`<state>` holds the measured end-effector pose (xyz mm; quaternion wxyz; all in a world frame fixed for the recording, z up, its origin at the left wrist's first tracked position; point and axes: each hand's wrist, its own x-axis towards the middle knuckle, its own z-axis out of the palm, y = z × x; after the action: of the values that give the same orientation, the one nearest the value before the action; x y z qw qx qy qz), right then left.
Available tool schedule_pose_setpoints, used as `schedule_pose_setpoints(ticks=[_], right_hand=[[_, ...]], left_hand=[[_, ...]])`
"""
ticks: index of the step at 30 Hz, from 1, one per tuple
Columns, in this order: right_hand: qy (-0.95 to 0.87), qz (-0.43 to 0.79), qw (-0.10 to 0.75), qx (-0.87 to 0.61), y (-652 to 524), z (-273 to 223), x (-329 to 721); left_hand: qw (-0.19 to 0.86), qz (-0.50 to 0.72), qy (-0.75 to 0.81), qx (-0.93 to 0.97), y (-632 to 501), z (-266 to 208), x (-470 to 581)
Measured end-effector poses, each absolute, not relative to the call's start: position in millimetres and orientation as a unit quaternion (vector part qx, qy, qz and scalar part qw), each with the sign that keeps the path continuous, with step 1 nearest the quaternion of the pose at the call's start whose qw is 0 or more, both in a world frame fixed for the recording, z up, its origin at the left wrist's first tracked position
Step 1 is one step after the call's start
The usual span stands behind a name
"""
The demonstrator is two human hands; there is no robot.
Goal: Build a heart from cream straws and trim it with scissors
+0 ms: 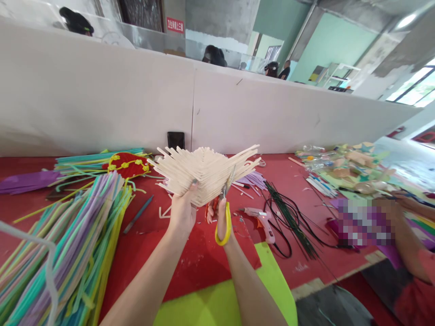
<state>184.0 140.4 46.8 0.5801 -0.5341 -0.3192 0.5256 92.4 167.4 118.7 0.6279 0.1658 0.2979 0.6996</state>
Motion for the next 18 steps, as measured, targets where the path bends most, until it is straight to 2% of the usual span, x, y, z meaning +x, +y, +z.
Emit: schedule_pose_setpoints(ticks=[18], right_hand=[[-0.310, 0.510, 0.600, -0.532, 137, 54, 179]], left_hand=[[0.631, 0.696, 0.303, 0.160, 167, 119, 92]])
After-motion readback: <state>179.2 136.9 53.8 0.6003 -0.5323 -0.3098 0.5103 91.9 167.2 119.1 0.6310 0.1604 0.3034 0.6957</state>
